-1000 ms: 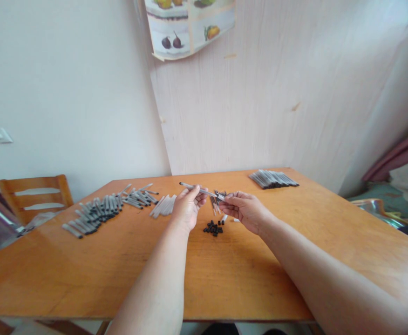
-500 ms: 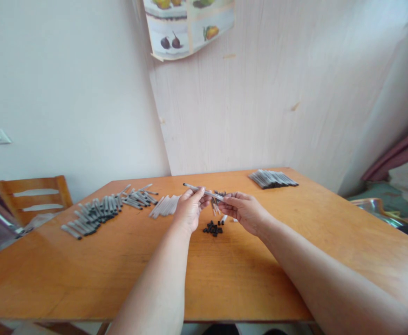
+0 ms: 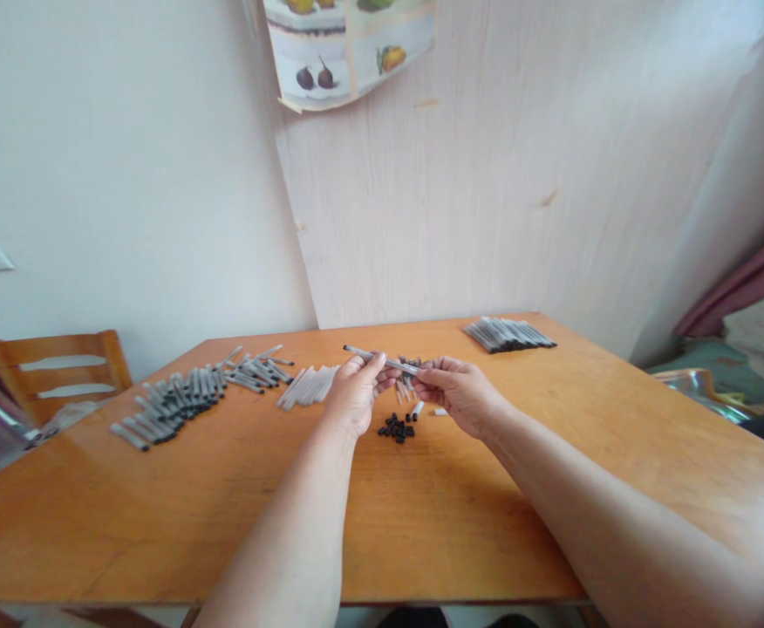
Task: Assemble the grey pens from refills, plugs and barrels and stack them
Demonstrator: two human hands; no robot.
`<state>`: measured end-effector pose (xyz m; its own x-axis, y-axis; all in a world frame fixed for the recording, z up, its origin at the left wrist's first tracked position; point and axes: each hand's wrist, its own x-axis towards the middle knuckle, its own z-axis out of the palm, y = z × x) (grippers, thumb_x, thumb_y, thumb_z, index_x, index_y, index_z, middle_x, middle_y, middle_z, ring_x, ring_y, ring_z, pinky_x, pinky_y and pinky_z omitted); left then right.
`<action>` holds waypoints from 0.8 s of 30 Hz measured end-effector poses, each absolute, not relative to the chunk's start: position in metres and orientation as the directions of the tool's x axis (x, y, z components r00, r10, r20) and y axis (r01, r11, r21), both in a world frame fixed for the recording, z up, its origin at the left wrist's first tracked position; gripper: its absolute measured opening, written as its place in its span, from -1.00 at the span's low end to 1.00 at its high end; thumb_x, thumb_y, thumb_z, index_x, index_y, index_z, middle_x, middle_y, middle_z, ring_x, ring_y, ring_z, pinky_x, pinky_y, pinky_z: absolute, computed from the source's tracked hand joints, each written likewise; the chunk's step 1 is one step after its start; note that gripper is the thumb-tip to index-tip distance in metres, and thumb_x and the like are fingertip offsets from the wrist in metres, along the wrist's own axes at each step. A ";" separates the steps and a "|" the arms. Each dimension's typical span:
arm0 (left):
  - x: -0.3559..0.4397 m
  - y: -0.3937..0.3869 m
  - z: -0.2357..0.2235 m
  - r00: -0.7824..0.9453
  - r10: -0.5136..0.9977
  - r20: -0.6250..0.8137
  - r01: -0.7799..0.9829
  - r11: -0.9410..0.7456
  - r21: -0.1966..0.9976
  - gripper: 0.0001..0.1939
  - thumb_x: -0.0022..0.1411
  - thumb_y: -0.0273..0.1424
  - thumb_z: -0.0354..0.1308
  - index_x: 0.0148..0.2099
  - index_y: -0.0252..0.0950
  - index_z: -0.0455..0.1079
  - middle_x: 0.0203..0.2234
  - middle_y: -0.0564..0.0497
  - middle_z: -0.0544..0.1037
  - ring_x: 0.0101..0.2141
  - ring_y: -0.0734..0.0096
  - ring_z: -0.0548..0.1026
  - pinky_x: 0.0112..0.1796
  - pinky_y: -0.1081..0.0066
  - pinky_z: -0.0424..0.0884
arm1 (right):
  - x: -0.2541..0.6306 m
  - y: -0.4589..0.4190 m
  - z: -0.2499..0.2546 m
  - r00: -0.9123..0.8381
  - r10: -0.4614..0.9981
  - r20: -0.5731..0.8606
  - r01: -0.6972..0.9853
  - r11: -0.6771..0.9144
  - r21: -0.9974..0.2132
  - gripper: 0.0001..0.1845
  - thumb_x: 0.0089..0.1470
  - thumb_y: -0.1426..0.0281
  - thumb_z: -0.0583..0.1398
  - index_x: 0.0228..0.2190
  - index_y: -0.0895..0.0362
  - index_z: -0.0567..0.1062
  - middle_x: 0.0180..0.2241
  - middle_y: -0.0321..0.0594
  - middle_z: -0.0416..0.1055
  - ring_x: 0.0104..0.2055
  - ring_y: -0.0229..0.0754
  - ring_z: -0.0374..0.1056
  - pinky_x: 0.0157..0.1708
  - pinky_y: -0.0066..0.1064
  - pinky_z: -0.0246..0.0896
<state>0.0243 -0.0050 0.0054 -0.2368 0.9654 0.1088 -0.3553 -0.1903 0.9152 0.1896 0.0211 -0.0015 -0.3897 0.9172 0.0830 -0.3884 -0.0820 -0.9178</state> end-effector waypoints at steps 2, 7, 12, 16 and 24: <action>0.025 -0.005 0.006 -0.234 0.966 0.114 -0.354 -0.194 0.915 -0.79 0.10 -0.37 0.27 -0.27 -0.35 0.34 -0.37 -0.13 0.60 -0.39 0.41 0.57 -0.35 0.46 0.44 | 0.190 0.021 -0.001 -0.386 0.919 0.081 -0.387 -0.081 -0.919 -0.81 -0.17 0.39 0.36 -0.52 0.21 0.47 -0.56 -0.21 0.46 -0.53 -0.33 0.35 -0.46 -0.50 0.30; 0.026 -0.006 0.006 -0.222 0.966 0.129 -0.360 -0.204 0.910 -0.80 0.10 -0.38 0.27 -0.27 -0.35 0.33 -0.36 -0.13 0.60 -0.39 0.42 0.56 -0.34 0.46 0.45 | 0.190 0.022 -0.002 -0.385 0.918 0.092 -0.387 -0.070 -0.919 -0.80 -0.18 0.38 0.36 -0.52 0.21 0.47 -0.55 -0.20 0.46 -0.53 -0.33 0.35 -0.45 -0.49 0.29; 0.030 -0.006 0.006 -0.228 0.965 0.132 -0.393 -0.216 0.894 -0.82 0.12 -0.40 0.25 -0.27 -0.34 0.32 -0.37 -0.10 0.60 -0.40 0.46 0.56 -0.32 0.46 0.45 | 0.188 0.022 -0.002 -0.358 0.926 0.121 -0.403 -0.036 -0.914 -0.78 -0.21 0.35 0.37 -0.53 0.19 0.47 -0.57 -0.22 0.46 -0.55 -0.32 0.34 -0.48 -0.48 0.29; 0.033 -0.007 0.006 -0.253 0.959 0.127 -0.410 -0.225 0.884 -0.82 0.11 -0.42 0.25 -0.27 -0.33 0.31 -0.39 -0.07 0.59 -0.41 0.48 0.55 -0.31 0.47 0.44 | 0.186 0.021 -0.002 -0.342 0.931 0.131 -0.407 -0.021 -0.913 -0.78 -0.21 0.34 0.37 -0.53 0.19 0.47 -0.57 -0.21 0.46 -0.55 -0.31 0.35 -0.48 -0.47 0.30; 0.036 -0.006 0.005 -0.261 0.957 0.123 -0.432 -0.230 0.872 -0.79 0.08 -0.41 0.27 -0.25 -0.34 0.33 -0.34 -0.11 0.60 -0.35 0.42 0.57 -0.28 0.45 0.43 | 0.186 0.025 -0.005 -0.325 0.934 0.147 -0.394 0.007 -0.919 -0.75 -0.20 0.34 0.36 -0.48 0.18 0.42 -0.56 -0.24 0.46 -0.52 -0.31 0.36 -0.44 -0.46 0.31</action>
